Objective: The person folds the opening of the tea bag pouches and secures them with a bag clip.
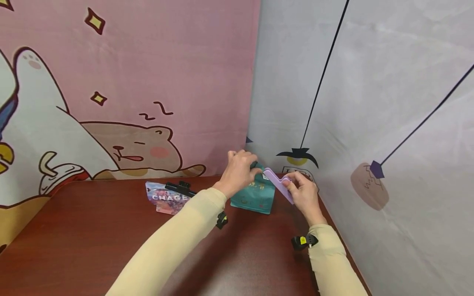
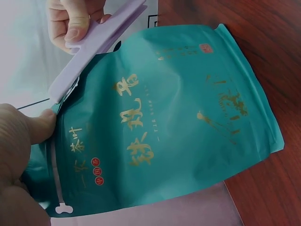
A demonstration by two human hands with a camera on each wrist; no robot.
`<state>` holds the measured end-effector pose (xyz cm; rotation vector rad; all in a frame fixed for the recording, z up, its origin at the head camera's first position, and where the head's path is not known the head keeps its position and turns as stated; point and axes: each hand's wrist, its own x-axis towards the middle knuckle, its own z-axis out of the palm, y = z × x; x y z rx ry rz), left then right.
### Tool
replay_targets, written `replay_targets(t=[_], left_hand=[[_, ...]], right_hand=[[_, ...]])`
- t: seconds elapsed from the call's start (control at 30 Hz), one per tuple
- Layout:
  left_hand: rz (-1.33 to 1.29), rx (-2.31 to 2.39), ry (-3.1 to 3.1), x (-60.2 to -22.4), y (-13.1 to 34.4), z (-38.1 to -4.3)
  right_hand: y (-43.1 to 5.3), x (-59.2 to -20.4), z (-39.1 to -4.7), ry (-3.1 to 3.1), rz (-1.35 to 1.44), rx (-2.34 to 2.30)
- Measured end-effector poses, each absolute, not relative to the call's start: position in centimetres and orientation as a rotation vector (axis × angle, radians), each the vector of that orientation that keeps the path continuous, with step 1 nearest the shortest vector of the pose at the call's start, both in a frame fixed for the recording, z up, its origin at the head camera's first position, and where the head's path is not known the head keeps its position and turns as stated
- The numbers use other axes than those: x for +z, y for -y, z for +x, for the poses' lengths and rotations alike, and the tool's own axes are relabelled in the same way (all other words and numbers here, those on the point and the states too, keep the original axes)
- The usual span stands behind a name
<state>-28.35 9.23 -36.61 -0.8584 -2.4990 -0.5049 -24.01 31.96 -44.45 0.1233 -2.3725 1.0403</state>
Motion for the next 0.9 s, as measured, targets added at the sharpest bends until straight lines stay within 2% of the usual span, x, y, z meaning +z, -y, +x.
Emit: replay_targets(t=[0.9], left_hand=[[-0.994, -0.724, 2.508, -35.4, -7.6, -28.4]], right_hand=[[-31.3, -43.9, -23.9, 2.377, 0.148, 1.027]])
